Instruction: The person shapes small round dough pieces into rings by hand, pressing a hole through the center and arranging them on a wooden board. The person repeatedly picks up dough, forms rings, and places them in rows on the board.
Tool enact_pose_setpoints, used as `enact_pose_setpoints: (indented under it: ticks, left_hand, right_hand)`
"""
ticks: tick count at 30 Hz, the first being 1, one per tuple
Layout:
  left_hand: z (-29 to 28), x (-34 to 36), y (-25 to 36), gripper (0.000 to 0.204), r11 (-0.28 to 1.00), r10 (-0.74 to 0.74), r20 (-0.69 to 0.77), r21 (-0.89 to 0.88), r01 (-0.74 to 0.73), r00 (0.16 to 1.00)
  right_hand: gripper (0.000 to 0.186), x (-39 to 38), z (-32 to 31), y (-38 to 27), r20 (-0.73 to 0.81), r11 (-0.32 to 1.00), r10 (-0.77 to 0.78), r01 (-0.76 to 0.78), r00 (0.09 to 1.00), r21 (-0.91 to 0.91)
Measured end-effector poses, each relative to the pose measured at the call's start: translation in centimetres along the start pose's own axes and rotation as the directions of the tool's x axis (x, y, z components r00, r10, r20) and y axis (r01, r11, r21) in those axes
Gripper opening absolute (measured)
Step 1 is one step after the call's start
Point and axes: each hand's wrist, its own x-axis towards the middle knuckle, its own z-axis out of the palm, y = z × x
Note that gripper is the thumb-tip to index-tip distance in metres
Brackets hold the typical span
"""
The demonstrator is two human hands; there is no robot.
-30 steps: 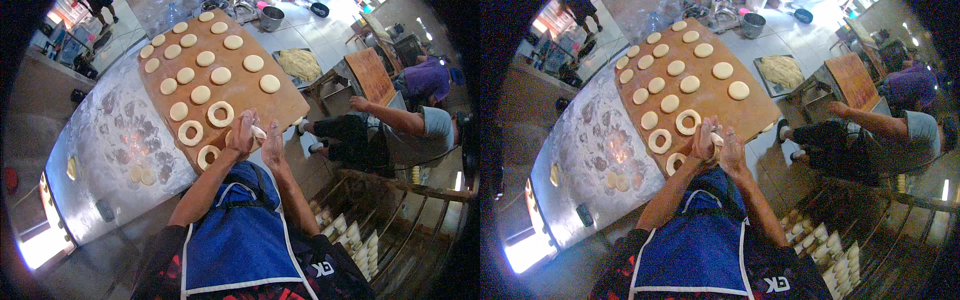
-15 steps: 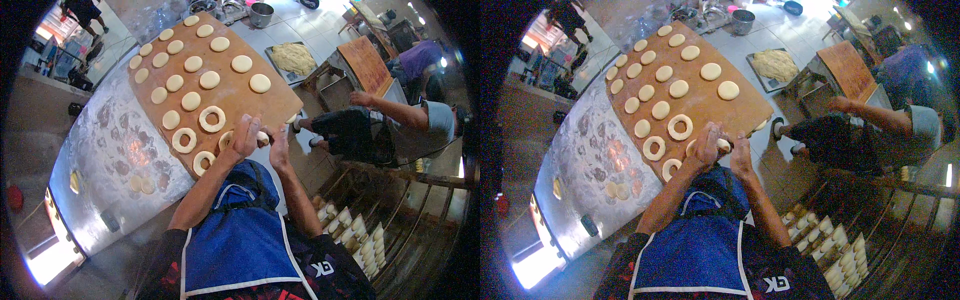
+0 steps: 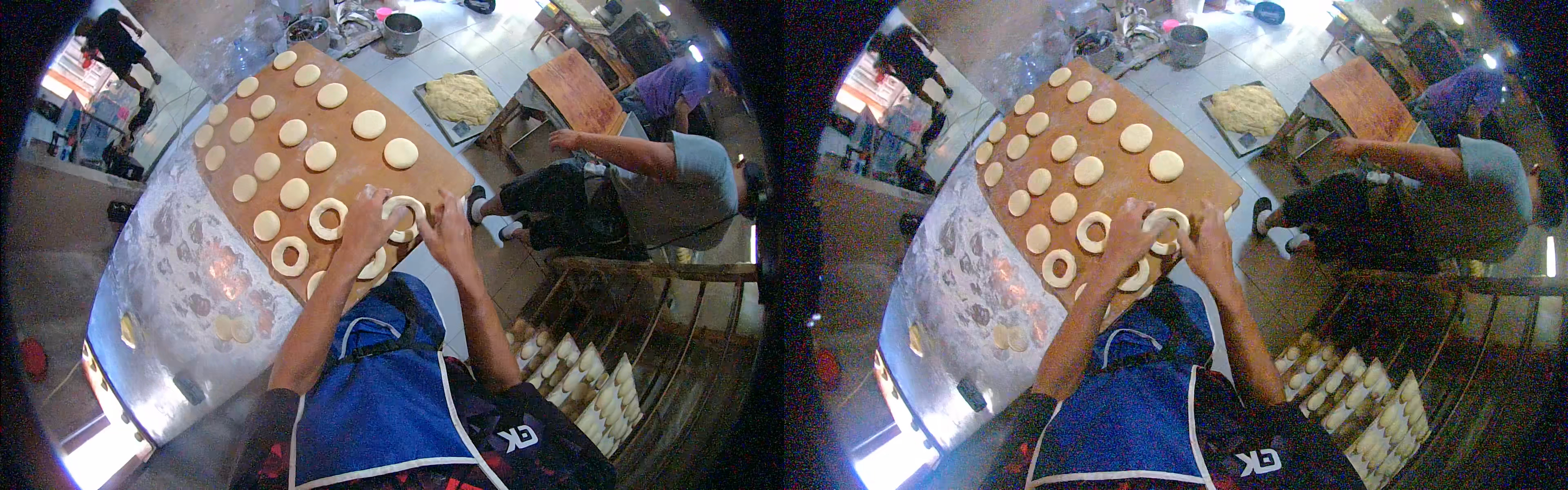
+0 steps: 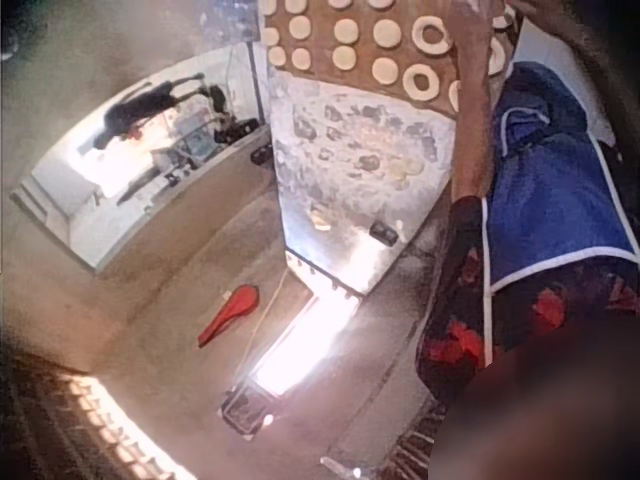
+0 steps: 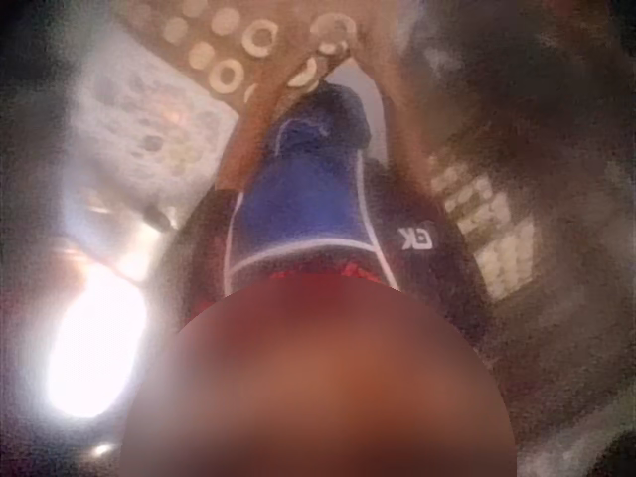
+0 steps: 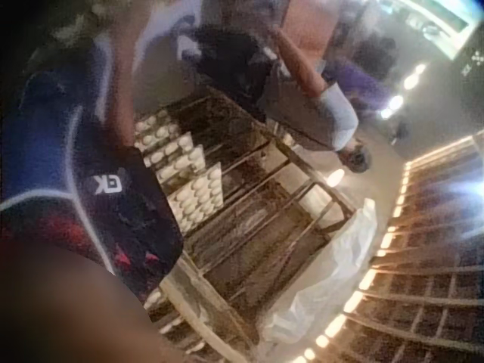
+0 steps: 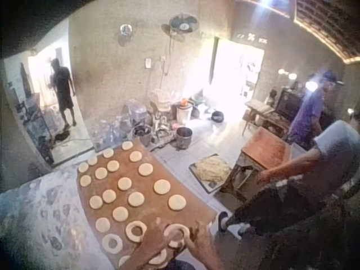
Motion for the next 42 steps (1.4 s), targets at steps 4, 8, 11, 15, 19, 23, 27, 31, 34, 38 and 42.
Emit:
enact_pose_setpoints:
  ticks: [4,8,11,15,19,23,27,31,34,38,42]
  left_hand:
    - [1.1,-0.2,-0.7,0.021,0.999,-0.023,0.054,0.049,0.020,0.998]
    - [1.4,0.0,-0.1,0.024,0.990,0.044,-0.015,0.134,-0.041,0.999]
    - [-1.1,-0.7,0.9,0.023,0.985,0.064,-0.162,0.169,-0.036,0.985]
    - [-10.0,-5.9,-0.1,0.027,0.979,-0.037,-0.344,0.177,0.104,0.938]
    - [-21.9,-15.7,-5.8,0.025,0.845,-0.368,-0.499,0.173,0.506,0.785]
    - [-28.3,-25.7,-10.2,0.020,0.719,-0.551,-0.673,-0.084,0.690,0.493]
    - [-29.7,-30.6,-11.5,0.020,0.695,-0.561,-0.706,-0.119,0.709,0.432]
    - [-27.9,-31.1,-11.0,0.018,0.715,-0.639,-0.596,-0.227,0.661,0.486]
    - [-25.6,-30.6,-10.0,0.018,0.803,-0.589,-0.475,-0.249,0.542,0.654]
    - [-23.0,-29.9,-8.7,0.025,0.794,-0.587,-0.251,-0.367,0.485,0.770]
    - [-22.3,-28.6,-8.3,0.031,0.823,-0.499,-0.240,-0.431,0.370,0.833]
  right_hand:
    - [0.052,7.6,2.7,1.5,-0.055,0.961,-0.275,0.275,0.960,-0.020]
    - [0.046,12.2,7.2,2.2,0.079,0.891,-0.404,0.411,0.911,-0.194]
    - [0.034,14.6,7.9,1.9,0.219,0.883,-0.290,0.349,0.932,-0.315]
    - [0.031,16.0,4.6,0.4,0.375,0.961,-0.161,0.231,0.913,-0.150]
    - [0.030,10.8,3.8,-5.8,0.302,0.987,-0.160,0.144,0.940,0.076]
    - [0.032,1.2,7.2,-14.8,0.647,0.947,-0.304,0.148,0.699,0.285]
    - [0.027,-6.1,13.3,-20.7,0.684,0.897,-0.440,0.313,0.582,0.311]
    - [0.022,-9.7,19.1,-22.9,0.465,0.785,-0.557,0.619,0.688,0.025]
    - [0.018,-9.8,20.5,-23.6,0.616,0.659,-0.489,0.724,0.617,-0.202]
    - [0.012,-8.9,18.8,-24.2,0.687,0.699,-0.489,0.713,0.538,-0.061]
    - [0.038,-10.2,16.2,-24.7,0.677,0.920,-0.240,-0.059,0.696,0.387]
